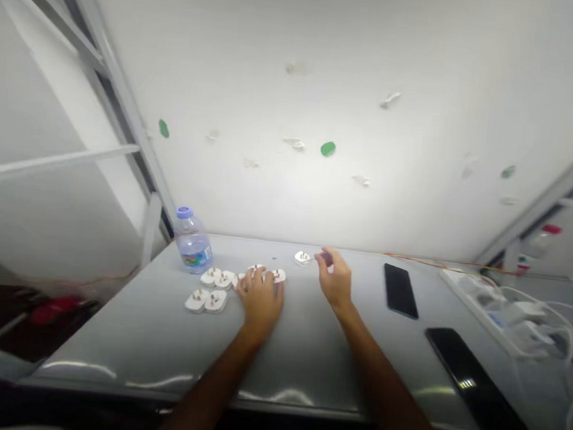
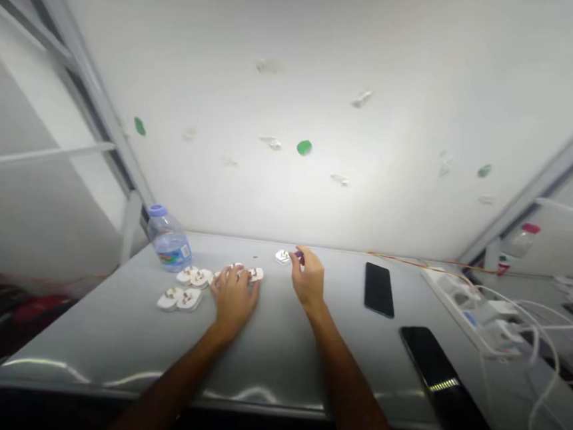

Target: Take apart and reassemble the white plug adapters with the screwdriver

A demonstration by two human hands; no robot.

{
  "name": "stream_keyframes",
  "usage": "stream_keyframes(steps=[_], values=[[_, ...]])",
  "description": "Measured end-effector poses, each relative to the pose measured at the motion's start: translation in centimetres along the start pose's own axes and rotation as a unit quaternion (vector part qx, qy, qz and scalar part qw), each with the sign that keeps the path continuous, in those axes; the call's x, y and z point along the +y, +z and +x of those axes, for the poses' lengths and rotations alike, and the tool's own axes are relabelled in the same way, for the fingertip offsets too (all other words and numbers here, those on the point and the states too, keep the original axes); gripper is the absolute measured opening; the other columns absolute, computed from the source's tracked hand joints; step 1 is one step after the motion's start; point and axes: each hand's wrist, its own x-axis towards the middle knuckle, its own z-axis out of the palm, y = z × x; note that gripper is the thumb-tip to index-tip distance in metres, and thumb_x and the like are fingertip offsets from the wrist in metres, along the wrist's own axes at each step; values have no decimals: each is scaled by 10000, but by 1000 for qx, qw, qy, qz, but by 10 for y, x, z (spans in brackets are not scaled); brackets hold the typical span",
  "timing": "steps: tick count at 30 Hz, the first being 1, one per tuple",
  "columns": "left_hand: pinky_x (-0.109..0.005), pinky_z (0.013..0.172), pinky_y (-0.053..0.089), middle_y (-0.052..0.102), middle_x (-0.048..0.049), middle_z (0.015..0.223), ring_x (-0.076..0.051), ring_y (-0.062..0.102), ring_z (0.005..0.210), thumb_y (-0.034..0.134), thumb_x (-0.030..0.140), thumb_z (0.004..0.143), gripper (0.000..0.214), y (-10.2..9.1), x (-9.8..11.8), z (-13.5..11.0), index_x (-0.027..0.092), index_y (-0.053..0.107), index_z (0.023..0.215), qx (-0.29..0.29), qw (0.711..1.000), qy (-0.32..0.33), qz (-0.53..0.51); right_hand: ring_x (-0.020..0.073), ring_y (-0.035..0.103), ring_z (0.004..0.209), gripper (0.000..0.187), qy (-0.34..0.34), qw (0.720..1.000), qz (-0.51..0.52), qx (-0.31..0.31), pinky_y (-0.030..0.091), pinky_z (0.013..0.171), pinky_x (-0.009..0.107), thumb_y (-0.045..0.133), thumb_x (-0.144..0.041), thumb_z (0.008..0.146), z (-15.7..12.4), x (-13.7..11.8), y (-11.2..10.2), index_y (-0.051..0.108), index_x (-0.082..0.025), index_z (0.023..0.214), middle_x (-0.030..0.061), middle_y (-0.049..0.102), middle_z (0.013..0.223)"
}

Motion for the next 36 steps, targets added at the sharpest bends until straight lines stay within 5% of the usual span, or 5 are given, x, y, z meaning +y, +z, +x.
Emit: stream_keyframes(steps=[7, 12, 22, 27, 36], values=[[-584, 1018, 343, 606, -159, 1297, -366, 454, 1273, 499, 236, 904, 259, 4, -11, 13, 159, 669, 1085, 9, 997, -64, 38, 217, 663, 782, 313, 13, 999, -35, 9, 545, 754, 378, 488, -391, 965, -2, 25, 9, 662, -150, 1063, 113, 720, 895], [-619, 1091, 262, 586, -158, 1344, -379, 408, 1343, 496, 243, 908, 320, 4, -5, 6, 177, 644, 1184, 17, 999, 33, 29, 230, 658, 818, 277, -4, 998, -46, -45, 538, 793, 391, 475, -351, 966, 0, 29, 21, 665, -182, 1075, 105, 716, 904], [-598, 1097, 262, 676, -137, 1206, -366, 483, 1284, 528, 398, 927, 353, 5, -3, 2, 199, 643, 1195, -21, 992, 110, -53, 184, 653, 717, 258, 21, 990, 42, -135, 539, 744, 334, 528, -354, 940, -2, -6, 19, 634, -184, 1105, 48, 707, 831], [-595, 1066, 290, 694, -117, 1147, -348, 500, 1251, 546, 333, 921, 219, 2, -6, 2, 221, 697, 1035, -23, 994, 87, -62, 178, 654, 741, 237, 3, 995, 59, -83, 549, 748, 326, 543, -327, 938, 3, -18, 23, 639, -192, 1107, 49, 704, 851], [-594, 1023, 349, 709, -102, 1085, -354, 533, 1221, 560, 204, 882, 137, 4, -8, 3, 213, 689, 927, -23, 993, 86, -73, 213, 676, 864, 221, -81, 986, -26, -146, 545, 830, 349, 537, -260, 958, 16, -14, 78, 654, -176, 1126, 93, 730, 937]])
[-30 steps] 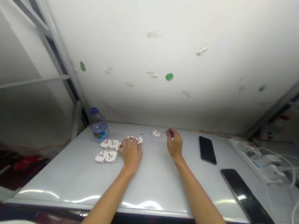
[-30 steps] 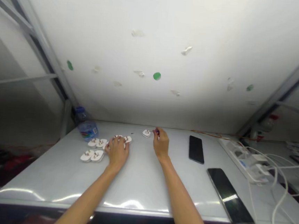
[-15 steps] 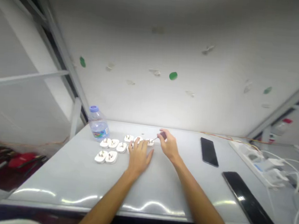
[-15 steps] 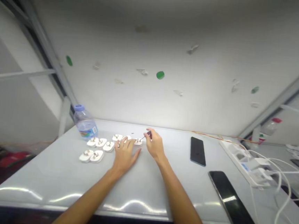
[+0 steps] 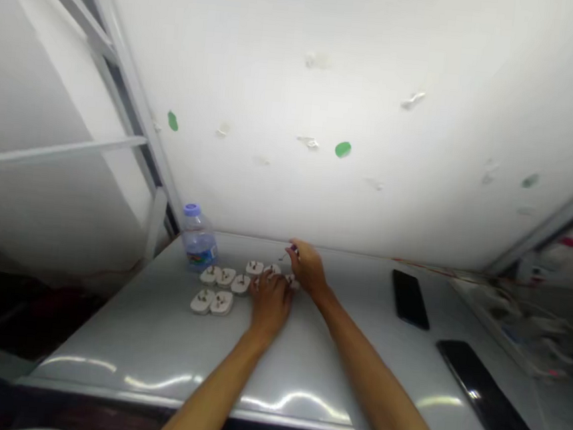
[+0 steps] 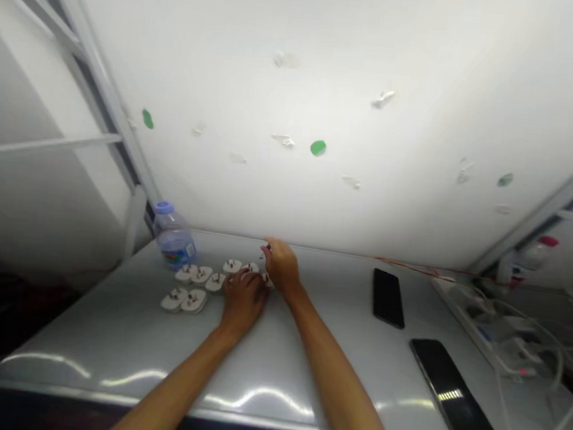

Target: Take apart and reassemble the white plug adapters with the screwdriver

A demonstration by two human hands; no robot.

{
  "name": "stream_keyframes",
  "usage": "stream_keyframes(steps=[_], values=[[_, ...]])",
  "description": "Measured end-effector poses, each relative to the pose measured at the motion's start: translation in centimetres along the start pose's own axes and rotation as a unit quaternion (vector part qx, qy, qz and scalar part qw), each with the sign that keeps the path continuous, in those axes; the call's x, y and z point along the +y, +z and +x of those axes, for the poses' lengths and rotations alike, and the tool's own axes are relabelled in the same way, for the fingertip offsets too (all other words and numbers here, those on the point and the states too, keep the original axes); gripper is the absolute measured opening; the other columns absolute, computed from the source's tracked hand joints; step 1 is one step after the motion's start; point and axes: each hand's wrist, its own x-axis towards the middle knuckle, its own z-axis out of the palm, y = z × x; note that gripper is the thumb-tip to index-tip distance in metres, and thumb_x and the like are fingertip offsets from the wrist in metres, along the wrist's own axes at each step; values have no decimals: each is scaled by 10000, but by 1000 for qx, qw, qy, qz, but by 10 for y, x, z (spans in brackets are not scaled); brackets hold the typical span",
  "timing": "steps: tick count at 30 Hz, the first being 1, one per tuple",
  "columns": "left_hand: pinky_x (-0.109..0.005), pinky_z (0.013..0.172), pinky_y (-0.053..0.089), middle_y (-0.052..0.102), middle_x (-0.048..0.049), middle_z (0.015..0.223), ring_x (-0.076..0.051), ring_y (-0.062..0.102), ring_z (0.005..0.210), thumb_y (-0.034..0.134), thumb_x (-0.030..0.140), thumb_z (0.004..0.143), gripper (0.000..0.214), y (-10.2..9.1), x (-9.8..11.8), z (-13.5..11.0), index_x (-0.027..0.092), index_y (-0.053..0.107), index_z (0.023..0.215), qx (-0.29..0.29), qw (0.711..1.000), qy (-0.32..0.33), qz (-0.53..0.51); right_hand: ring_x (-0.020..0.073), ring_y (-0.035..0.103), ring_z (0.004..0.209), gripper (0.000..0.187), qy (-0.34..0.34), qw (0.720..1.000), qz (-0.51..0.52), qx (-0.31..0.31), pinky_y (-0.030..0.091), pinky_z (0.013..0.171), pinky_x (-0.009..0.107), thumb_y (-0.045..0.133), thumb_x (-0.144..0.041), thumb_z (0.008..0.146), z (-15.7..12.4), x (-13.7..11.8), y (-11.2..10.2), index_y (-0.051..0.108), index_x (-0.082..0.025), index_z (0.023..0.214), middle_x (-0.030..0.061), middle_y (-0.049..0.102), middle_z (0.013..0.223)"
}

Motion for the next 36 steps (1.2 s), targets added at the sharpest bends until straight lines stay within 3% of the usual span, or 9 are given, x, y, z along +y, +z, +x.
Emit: stream_keyframes(steps=[5, 14, 18, 28, 36], values=[[-580, 1028, 352, 704, -90, 1101, -340, 531, 1222, 547, 193, 892, 130, 0, 0, 0, 211, 670, 928, -10, 1000, -6, -5, 211, 674, 902, 246, -4, 999, -34, -27, 536, 860, 344, 492, -268, 983, -1, 2, 15, 650, -175, 1147, 97, 729, 956], [-574, 1034, 344, 703, -86, 1104, -333, 530, 1229, 579, 211, 878, 99, 0, 0, 1, 213, 666, 926, -12, 1000, -16, -11, 219, 675, 893, 240, -4, 999, -37, -33, 536, 852, 354, 498, -257, 976, -2, 4, 12, 663, -169, 1126, 107, 729, 958], [-577, 1032, 336, 712, -82, 1081, -336, 539, 1215, 581, 226, 882, 93, 0, 0, 1, 208, 664, 918, -9, 1000, -19, -17, 227, 672, 870, 240, -4, 1000, -13, -9, 540, 838, 379, 516, -271, 965, -4, 0, 1, 662, -171, 1128, 102, 721, 933], [-543, 1042, 317, 709, -78, 1086, -316, 519, 1234, 585, 201, 870, 111, -1, -1, 1, 217, 656, 953, -22, 999, -24, -20, 184, 649, 758, 230, 38, 996, 41, 68, 549, 782, 340, 529, -298, 950, -28, -16, -53, 644, -191, 1118, 69, 703, 882], [-534, 1033, 317, 710, -74, 1064, -314, 527, 1223, 576, 226, 879, 105, -2, -1, 1, 228, 652, 952, -18, 999, -22, -15, 174, 644, 719, 210, 75, 991, 74, 77, 553, 730, 325, 548, -309, 924, -36, -18, -57, 644, -192, 1069, 54, 706, 825]])
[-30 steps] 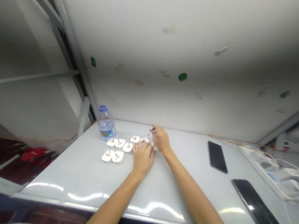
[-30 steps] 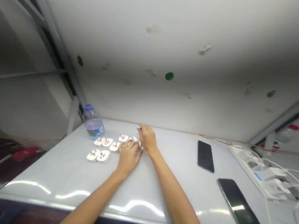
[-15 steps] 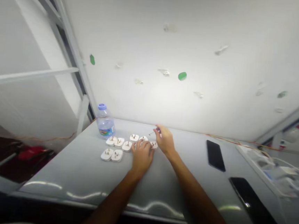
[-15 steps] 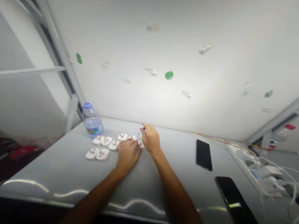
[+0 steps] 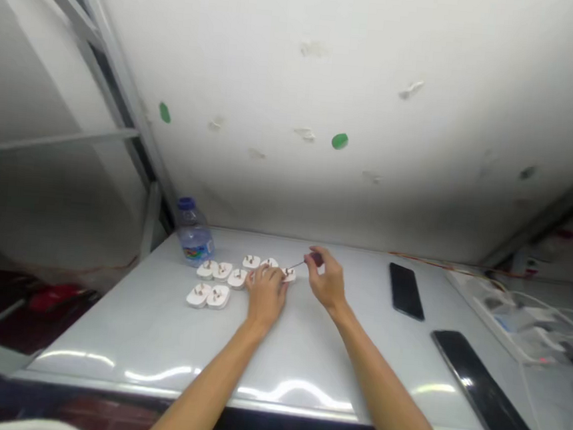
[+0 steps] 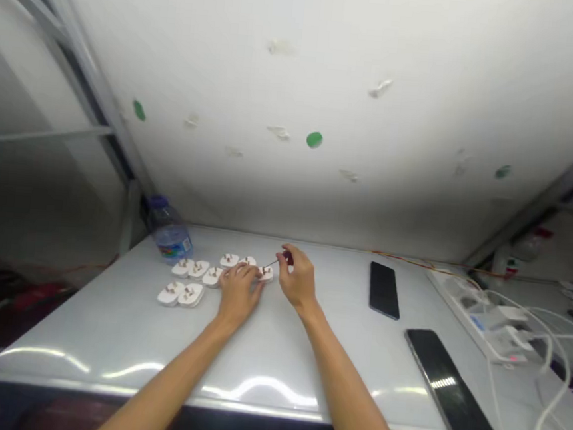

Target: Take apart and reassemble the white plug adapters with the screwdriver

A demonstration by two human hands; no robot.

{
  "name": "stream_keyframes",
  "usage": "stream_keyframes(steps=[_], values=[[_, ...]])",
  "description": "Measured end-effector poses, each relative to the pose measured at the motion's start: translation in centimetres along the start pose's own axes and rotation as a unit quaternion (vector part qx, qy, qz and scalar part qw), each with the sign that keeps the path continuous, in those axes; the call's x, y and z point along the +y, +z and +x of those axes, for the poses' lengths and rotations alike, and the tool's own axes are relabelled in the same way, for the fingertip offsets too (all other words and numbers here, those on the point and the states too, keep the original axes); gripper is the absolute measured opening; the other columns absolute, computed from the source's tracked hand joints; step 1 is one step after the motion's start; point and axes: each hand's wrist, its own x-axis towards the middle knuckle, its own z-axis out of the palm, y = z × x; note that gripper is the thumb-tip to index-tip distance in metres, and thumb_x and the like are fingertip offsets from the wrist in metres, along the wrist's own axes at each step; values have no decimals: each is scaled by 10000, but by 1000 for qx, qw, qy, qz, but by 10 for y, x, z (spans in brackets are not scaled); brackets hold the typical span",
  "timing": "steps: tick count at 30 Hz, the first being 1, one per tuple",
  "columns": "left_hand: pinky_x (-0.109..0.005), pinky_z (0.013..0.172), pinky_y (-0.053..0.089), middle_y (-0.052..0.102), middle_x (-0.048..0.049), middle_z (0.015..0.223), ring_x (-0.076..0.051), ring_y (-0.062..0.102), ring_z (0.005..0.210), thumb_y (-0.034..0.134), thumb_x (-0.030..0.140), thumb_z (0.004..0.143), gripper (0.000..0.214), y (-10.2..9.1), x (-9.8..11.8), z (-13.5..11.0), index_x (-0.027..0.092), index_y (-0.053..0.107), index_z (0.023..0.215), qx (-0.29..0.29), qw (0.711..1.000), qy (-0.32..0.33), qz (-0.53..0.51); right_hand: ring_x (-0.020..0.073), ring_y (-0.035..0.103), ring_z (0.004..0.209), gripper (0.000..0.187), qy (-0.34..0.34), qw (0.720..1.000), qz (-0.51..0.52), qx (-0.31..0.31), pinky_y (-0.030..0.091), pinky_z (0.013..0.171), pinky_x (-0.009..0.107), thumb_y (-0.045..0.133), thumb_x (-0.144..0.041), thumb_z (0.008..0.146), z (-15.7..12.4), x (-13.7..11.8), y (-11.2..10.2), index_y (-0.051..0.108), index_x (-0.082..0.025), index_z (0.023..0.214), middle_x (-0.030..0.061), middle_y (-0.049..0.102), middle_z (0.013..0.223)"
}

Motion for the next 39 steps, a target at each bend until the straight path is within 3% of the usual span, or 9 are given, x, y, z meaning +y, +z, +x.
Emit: stream_keyframes(steps=[13, 39], values=[[-525, 1048, 296, 702, -100, 1141, -319, 521, 1224, 542, 227, 893, 243, -1, 1, 1, 227, 641, 1114, -9, 1000, -5, -7, 170, 631, 704, 215, 14, 1000, -2, -25, 542, 747, 328, 547, -302, 913, -1, 2, 0, 646, -186, 1065, 56, 710, 837], [-530, 1047, 293, 698, -81, 1141, -309, 515, 1225, 535, 228, 904, 208, 1, -1, 0, 235, 657, 1072, -8, 1000, -3, -1, 165, 646, 681, 195, 78, 996, 44, -21, 538, 702, 303, 556, -307, 897, 1, 0, -1, 630, -188, 1033, 34, 712, 783]])
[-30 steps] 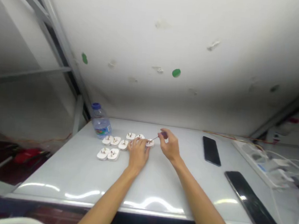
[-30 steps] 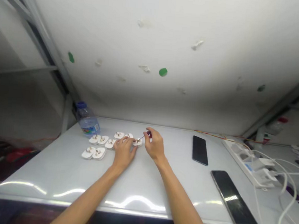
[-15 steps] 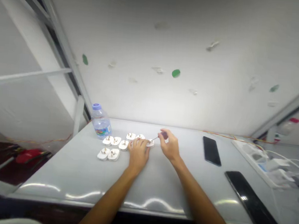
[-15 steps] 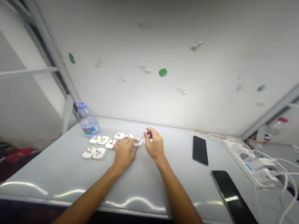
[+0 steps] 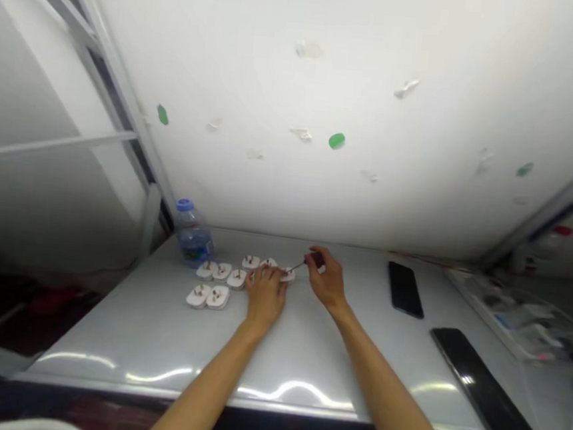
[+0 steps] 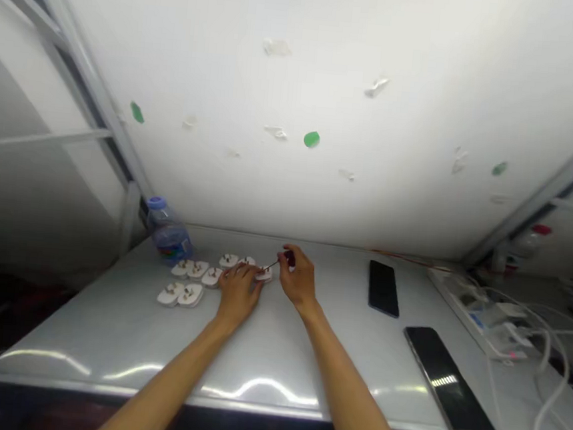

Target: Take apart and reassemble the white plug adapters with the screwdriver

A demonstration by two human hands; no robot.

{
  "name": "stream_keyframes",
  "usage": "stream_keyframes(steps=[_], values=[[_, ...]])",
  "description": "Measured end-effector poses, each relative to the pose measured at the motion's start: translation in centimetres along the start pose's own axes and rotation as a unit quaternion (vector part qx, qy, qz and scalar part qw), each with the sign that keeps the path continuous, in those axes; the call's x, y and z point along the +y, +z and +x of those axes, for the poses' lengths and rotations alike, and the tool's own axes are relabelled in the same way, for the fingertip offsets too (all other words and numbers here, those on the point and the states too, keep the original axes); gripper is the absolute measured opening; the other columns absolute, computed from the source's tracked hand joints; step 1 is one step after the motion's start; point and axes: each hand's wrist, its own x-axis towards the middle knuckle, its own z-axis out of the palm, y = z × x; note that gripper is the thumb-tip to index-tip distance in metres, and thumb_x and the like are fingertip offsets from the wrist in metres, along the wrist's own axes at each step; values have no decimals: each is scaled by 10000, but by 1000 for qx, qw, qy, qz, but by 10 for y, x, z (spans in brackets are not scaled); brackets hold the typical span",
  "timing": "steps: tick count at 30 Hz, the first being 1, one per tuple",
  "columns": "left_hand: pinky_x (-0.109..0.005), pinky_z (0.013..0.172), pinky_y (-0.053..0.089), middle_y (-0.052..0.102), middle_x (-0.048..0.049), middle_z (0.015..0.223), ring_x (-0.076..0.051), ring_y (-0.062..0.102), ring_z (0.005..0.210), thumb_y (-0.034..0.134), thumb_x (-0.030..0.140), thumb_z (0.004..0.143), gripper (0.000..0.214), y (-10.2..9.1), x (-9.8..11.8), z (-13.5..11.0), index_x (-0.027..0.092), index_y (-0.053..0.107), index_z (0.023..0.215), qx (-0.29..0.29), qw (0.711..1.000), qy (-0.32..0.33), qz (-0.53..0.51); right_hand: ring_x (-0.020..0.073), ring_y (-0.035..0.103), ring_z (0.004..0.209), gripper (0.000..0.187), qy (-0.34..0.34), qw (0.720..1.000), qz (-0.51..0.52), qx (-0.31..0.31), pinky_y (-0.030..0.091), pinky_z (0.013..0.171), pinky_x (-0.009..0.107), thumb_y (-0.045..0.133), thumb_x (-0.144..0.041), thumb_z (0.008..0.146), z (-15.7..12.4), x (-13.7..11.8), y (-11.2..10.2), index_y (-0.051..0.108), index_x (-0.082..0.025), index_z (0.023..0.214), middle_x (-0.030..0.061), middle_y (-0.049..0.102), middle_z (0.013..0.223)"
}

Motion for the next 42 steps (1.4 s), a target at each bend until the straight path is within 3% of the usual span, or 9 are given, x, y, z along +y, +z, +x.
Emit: stream_keyframes(steps=[24, 33, 42], values=[[-542, 1051, 285, 693, -70, 1157, -311, 513, 1227, 554, 217, 902, 228, 0, 0, 1, 258, 686, 1083, -8, 1000, -2, -2, 162, 634, 686, 209, 6, 1000, -16, -3, 524, 714, 304, 550, -307, 903, 0, 2, 1, 628, -176, 1046, 39, 708, 791], [-532, 1051, 282, 692, -72, 1152, -305, 504, 1231, 557, 208, 896, 243, 2, -2, 0, 264, 695, 1087, -4, 1000, 1, -5, 164, 609, 679, 197, -51, 996, -75, 7, 515, 718, 304, 543, -285, 902, 0, -1, -3, 635, -176, 1038, 42, 692, 790], [-539, 1048, 297, 692, -82, 1148, -305, 516, 1221, 561, 212, 892, 242, 1, -1, 0, 262, 698, 1085, -3, 1000, 3, -5, 170, 615, 677, 196, -67, 995, -78, 4, 527, 709, 314, 538, -283, 905, -1, -1, -2, 639, -182, 1038, 44, 695, 795]])
